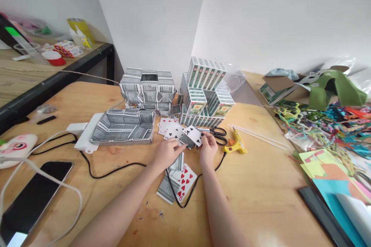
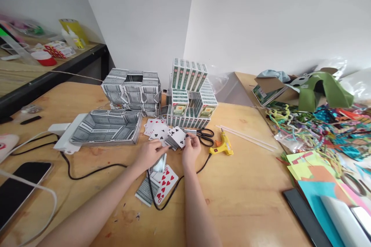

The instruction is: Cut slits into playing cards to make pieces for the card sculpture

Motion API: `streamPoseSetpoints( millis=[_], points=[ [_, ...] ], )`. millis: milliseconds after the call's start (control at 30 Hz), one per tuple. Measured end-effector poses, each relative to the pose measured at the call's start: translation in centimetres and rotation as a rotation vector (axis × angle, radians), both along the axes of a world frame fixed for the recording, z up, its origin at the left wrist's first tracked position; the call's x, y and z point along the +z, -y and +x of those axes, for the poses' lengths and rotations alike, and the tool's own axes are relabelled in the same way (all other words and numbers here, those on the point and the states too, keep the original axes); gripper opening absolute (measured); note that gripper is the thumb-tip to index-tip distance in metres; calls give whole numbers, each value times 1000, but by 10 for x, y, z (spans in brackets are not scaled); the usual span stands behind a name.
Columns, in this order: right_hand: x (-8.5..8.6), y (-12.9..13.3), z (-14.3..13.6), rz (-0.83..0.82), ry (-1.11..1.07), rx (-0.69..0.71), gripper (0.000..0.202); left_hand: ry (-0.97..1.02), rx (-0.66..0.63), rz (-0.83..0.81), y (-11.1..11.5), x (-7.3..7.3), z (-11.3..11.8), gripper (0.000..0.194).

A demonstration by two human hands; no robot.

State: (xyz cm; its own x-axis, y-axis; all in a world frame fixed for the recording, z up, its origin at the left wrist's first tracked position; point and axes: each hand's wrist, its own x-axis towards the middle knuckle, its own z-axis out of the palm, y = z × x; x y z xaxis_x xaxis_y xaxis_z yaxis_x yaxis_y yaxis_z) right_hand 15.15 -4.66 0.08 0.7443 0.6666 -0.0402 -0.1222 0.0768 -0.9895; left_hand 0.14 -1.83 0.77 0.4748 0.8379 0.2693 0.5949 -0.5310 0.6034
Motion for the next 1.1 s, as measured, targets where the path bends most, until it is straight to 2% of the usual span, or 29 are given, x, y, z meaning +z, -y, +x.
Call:
streamPoseSetpoints(
  millis=[133,200,267,367,633,733,833,933,1100],
  points=[
    [0,0,-1,-8,19,0,23,260,262,-77,-12,0,-5,35],
    [1,0,-1,0,34,8,24,332,348,-106,-15,1,-5,33],
    [2,-1,-3,15,38,52,28,372,389,-130,-16,2,-4,31],
    [5,0,-9,21,52,204,32,393,424,-143,-16,2,-2,30],
    [10,10,-21,98,151,504,24,461,556,-24,-13,3,-1,25],
    [11,11,-22,97,230,554,21,489,586,-37,-12,4,0,26],
    [9,8,-23,73,334,540,14,533,613,-115,-13,1,2,26],
    [4,4,-22,55,365,458,18,604,594,-223,-15,-2,5,28],
    [2,-1,-16,30,324,243,22,623,351,-267,-14,-2,8,20]
  ],
)
